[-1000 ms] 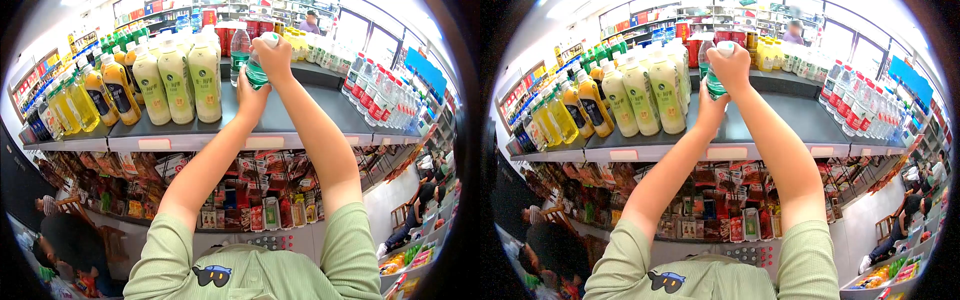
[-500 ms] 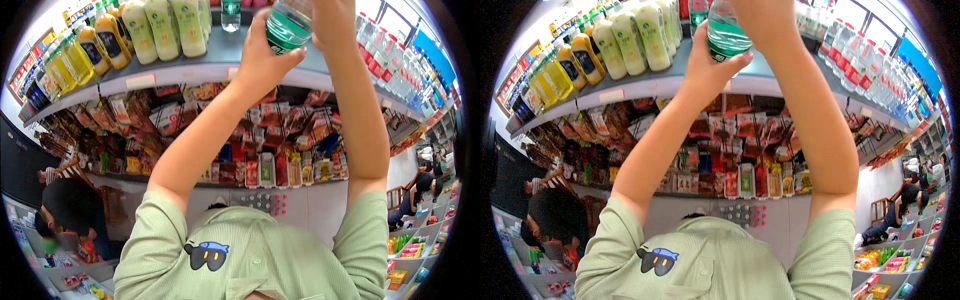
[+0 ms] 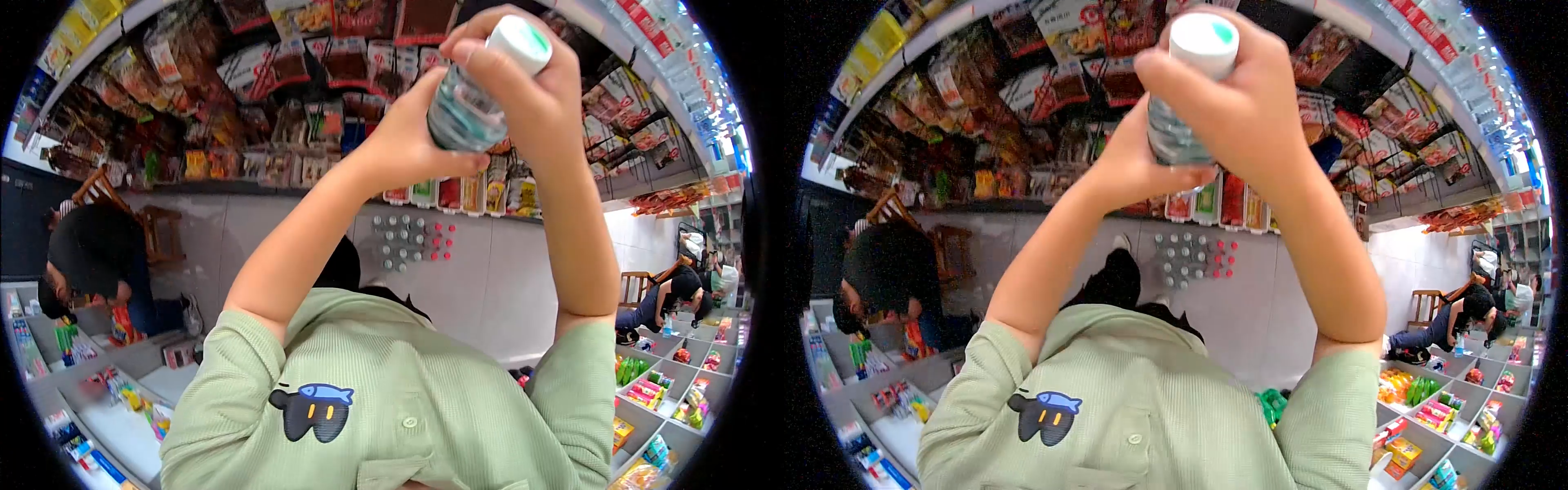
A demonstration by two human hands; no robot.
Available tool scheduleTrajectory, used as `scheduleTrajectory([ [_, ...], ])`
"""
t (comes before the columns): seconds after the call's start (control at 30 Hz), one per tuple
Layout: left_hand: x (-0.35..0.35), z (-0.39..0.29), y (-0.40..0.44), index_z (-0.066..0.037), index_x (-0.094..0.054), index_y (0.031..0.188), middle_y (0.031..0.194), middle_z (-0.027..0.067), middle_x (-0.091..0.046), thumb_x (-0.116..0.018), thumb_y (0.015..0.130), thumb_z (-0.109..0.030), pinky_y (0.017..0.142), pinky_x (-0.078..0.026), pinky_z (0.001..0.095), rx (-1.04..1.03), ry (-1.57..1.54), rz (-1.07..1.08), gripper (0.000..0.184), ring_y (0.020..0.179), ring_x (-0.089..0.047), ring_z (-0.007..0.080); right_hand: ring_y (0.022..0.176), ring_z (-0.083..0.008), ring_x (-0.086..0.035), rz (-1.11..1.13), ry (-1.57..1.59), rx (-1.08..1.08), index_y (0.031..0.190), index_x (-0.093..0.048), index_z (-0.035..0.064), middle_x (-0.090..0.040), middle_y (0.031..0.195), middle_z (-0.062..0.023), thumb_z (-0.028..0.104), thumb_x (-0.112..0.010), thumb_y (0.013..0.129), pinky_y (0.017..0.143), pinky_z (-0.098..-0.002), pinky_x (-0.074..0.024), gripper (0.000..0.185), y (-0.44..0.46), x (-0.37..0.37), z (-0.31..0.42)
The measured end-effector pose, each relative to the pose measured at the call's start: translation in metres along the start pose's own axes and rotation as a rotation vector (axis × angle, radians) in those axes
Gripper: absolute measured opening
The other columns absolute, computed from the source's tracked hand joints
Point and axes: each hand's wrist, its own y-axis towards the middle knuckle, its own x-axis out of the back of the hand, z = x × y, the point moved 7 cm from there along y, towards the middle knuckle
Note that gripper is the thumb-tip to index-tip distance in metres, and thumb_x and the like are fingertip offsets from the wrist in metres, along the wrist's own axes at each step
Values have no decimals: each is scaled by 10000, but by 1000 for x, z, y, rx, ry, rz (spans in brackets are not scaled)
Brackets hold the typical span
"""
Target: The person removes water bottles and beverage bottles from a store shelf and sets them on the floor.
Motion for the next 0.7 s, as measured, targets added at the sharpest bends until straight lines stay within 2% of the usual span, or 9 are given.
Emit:
scheduleTrajectory([
  [0.07,-7,33,-30,-33,-422,1193,1045,96,-566,-773,555,-174,873,-424,320,92,93,-26,742,967,-544,179,654,-91,-527,-31,-27,-21,764,-581,11,-571,708,-28,172,-706,719,602,-239,-425,209,-32,-6,-33],
  [0.13,-13,67,-61,-36,-397,1218,1130,86,-520,-796,576,-205,937,-371,332,260,176,44,775,1071,-482,176,660,-175,-569,33,-172,-104,787,-596,18,-587,721,-87,214,-716,687,631,-275,-450,251,-67,-15,-63],
  [0.27,-18,143,-126,-46,-401,1234,1163,100,-513,-769,597,-173,947,-364,333,425,162,67,747,1098,-485,206,705,-170,-610,285,-97,-584,845,-613,10,-627,760,-119,271,-688,695,645,-293,-472,310,-149,-47,-127],
  [0.33,-20,184,-159,-44,-409,1232,1164,119,-513,-771,582,-158,945,-368,330,548,257,167,753,1107,-489,217,702,-174,-612,268,-35,-548,875,-617,17,-626,763,-119,264,-685,696,642,-297,-471,313,-183,-60,-146],
  [0.4,-20,213,-183,-44,-414,1235,1172,128,-513,-772,572,-152,947,-371,337,627,260,231,761,1117,-489,229,738,-98,-540,383,63,-724,949,-590,12,-605,813,-54,147,-683,687,663,-242,-440,310,-221,-79,-168],
  [0.47,-22,243,-207,-44,-419,1239,1180,137,-513,-772,563,-145,949,-373,344,704,261,294,769,1126,-488,241,684,-99,-527,379,76,-701,929,-573,20,-599,778,-41,153,-693,683,629,-248,-439,304,-252,-99,-189],
  [0.53,-20,272,-231,-40,-435,1234,1182,155,-519,-769,555,-144,952,-378,358,665,376,302,764,1126,-491,278,639,-202,-599,471,125,-884,936,-556,51,-598,693,-103,242,-705,669,603,-310,-463,361,-291,-124,-213],
  [0.6,-18,309,-260,-39,-444,1231,1191,157,-519,-764,561,-141,951,-383,373,646,354,281,749,1127,-487,306,633,-257,-614,481,128,-895,925,-539,73,-610,693,-120,268,-691,668,595,-345,-473,357,-310,-151,-228],
  [0.7,-15,353,-295,-24,-446,1232,1221,172,-501,-752,565,-144,982,-370,374,692,381,274,743,1147,-468,322,696,-361,-615,557,-128,-823,953,-548,95,-631,734,-172,329,-637,672,608,-442,-478,376,-333,-188,-250],
])
